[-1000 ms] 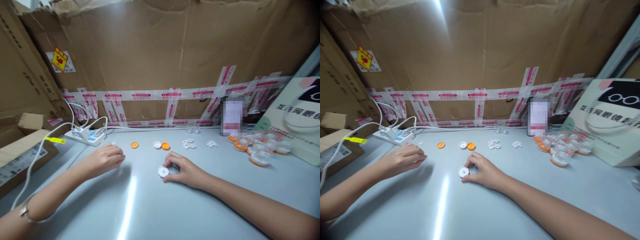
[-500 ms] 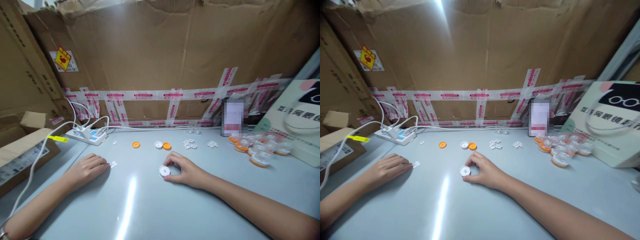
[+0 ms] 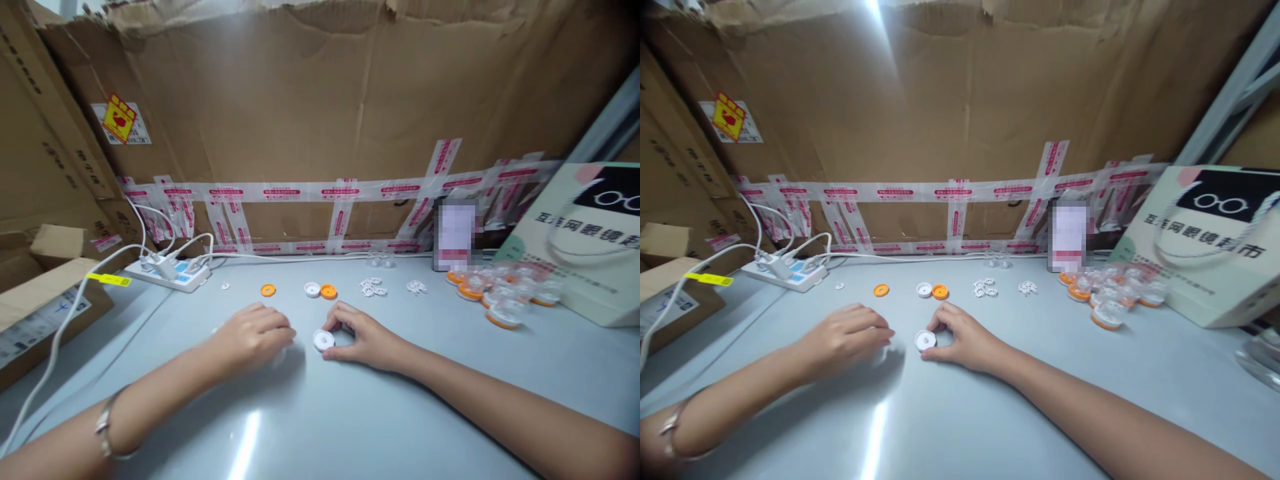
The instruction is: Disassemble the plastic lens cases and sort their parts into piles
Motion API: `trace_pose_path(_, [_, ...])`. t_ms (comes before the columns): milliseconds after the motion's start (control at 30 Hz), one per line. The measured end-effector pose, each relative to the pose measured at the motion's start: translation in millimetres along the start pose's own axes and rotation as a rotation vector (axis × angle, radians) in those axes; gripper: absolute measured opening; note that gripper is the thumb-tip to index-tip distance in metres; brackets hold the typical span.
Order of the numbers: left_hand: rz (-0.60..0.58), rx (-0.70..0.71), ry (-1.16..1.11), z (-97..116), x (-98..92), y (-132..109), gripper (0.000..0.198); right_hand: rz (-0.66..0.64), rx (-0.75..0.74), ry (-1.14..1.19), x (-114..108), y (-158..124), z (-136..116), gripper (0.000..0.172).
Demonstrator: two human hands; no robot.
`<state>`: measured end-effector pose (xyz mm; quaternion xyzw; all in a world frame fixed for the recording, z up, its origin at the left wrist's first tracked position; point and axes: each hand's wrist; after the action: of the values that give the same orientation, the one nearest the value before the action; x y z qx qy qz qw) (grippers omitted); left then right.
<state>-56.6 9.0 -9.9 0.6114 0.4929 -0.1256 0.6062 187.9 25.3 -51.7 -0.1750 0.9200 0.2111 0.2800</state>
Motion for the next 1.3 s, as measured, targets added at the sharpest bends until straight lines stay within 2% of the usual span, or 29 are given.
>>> trace_pose_path(133, [0.018, -0.03, -0.037, 12, 37.5, 20, 0.024, 0.016, -0.028, 0.005, 1, 0, 3, 0.027])
trace_pose_path(233, [0.04, -0.092, -0.123, 9, 49.2, 20, 0.028, 0.024, -0.023, 0.019, 1, 1, 4, 0.028])
trace_pose_path(333, [0.029, -0.153, -0.225, 4, 49.6, 19, 0.025, 0.018, -0.01, 0.015, 1, 1, 4, 0.028])
trace_pose_path(400, [0.026, -0.151, -0.216, 2, 48.9, 20, 0.023, 0.016, -0.001, 0.01, 0, 1, 3, 0.028])
trace_pose_path(700, [0.072, -0.009, -0.085, 7, 58.6, 18, 0.021, 0.019, 0.008, 0.029, 1, 3, 5, 0.029])
trace_pose_path(1033, [0.018, 0.222, 0.022, 4, 48.9, 21, 0.018, 0.052, 0.005, 0.066, 5, 3, 9, 0.031])
trace_pose_path(1300, [0.013, 0.24, 0.033, 6, 47.9, 23, 0.019, 0.063, 0.005, 0.073, 6, 3, 8, 0.03])
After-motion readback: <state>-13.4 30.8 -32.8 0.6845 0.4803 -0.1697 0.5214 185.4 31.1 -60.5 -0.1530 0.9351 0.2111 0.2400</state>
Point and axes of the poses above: each hand's wrist, its own y-axis towards the middle knuckle, its own x-axis out of the palm, z = x × y, and after that the axes turned 12 degrees about z, right-handed
